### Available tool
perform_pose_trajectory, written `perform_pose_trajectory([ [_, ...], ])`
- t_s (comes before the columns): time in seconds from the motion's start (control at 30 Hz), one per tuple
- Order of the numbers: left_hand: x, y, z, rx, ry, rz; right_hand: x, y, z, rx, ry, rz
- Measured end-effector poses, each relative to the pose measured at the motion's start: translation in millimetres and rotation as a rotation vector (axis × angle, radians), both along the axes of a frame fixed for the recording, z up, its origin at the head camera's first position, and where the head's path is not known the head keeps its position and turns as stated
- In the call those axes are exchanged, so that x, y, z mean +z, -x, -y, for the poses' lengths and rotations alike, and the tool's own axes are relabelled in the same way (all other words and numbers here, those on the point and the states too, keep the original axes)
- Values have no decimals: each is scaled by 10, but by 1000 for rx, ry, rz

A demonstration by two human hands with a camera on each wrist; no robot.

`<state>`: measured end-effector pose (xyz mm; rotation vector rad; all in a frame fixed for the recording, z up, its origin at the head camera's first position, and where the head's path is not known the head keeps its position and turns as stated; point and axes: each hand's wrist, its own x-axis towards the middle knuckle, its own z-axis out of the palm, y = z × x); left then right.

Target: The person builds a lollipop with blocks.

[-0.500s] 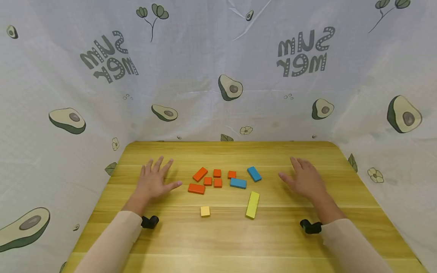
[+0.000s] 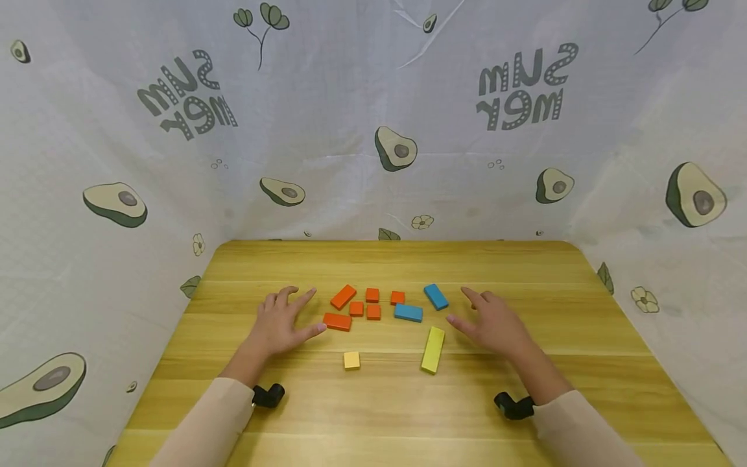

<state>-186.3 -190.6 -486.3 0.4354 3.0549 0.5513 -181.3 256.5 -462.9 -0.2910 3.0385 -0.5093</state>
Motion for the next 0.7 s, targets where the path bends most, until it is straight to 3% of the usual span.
perform_pose_trajectory([
  [0.17,-50,-71,-102,-58,-84,28,-52,-84,132,22,2,36],
  [0.47,-115,-205,-298,-164,-172,108,-178,-215,289,37,80,226],
  [0.6,-154,-260,-368,-237,-256,156,-222,-265,325,43,89,261],
  [0.7,-198,-289,-406,-288,-291,151,-232,-293,341,53,83,266],
])
